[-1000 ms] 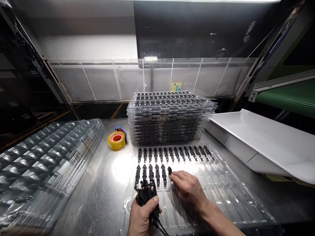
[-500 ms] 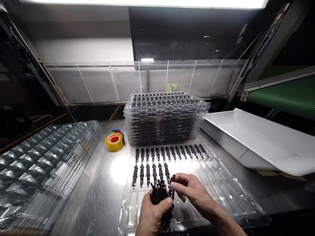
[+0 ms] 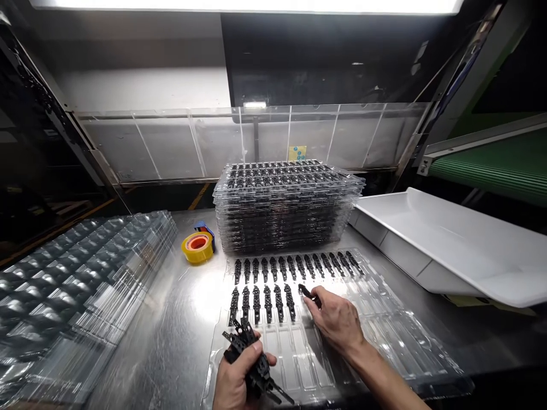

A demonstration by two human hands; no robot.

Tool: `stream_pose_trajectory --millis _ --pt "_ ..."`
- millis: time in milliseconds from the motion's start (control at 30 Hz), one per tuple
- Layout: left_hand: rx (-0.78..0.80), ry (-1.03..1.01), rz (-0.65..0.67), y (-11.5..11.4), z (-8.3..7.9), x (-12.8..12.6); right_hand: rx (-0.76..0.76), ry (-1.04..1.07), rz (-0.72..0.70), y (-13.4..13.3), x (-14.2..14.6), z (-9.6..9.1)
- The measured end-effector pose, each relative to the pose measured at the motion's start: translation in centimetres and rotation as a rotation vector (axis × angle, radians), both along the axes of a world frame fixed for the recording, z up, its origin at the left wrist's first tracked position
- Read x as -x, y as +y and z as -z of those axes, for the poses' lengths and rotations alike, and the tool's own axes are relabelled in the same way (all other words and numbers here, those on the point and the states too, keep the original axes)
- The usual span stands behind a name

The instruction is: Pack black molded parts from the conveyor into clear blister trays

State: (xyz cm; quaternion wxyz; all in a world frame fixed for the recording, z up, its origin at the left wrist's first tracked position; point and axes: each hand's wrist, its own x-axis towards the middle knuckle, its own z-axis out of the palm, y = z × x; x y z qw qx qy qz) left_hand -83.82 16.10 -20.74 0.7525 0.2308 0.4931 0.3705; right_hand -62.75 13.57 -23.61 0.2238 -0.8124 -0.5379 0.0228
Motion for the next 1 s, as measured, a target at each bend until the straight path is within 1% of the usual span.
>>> stream_pose_trajectory --millis 67,100,233,300,367,467,533,600,667,733,833,900,1000 --pt "-0.011 0.016 0.011 -0.1 0.0 -0.1 0.071 -0.014 -0.034 -0.2 0.2 0.0" --pt "-0.01 0.022 0.014 -0.1 0.0 -0.2 0.081 -0.014 -0.06 -0.3 0.2 0.1" --pt "-0.02 0.001 0.033 -0.4 0.0 -0.4 0.011 -0.011 -0.129 0.0 -0.3 0.4" --pt "-0.03 -0.008 0.037 -0.5 0.0 -0.4 -0.035 -0.042 -0.158 0.4 -0.5 0.4" --pt "-0.026 -0.015 0.038 -0.6 -0.1 -0.5 -0.062 -0.06 -0.218 0.8 -0.5 0.5" --pt "-0.011 -0.013 0.018 -0.5 -0.3 -0.6 -0.081 -0.01 -0.304 1.0 -0.4 0.7" --pt "0.005 -0.024 -0.011 -0.4 -0.6 -0.7 -0.085 0.037 -0.315 0.8 -0.3 0.6" --pt "0.01 -0.048 -0.025 -0.2 -0.8 -1.1 -0.094 0.091 -0.298 0.3 -0.1 0.1" --pt "-0.008 -0.062 -0.005 -0.2 -0.9 -1.6 -0.106 0.23 -0.25 -0.4 0.4 -1.1" --pt "-0.062 -0.057 0.044 -0.2 -0.7 -2.2 -0.09 0.457 -0.224 -1.2 1.3 -2.8" --pt "-0.179 0.021 0.162 -0.3 -0.3 -3.0 -0.036 0.755 -0.274 -2.0 2.8 -5.2" --pt "-0.243 0.094 0.226 -0.4 0.0 -3.3 -0.043 0.915 -0.287 -1.9 3.3 -6.0" --pt "-0.298 0.125 0.268 -0.2 -0.1 -3.8 -0.115 1.11 -0.225 -1.6 3.3 -5.9"
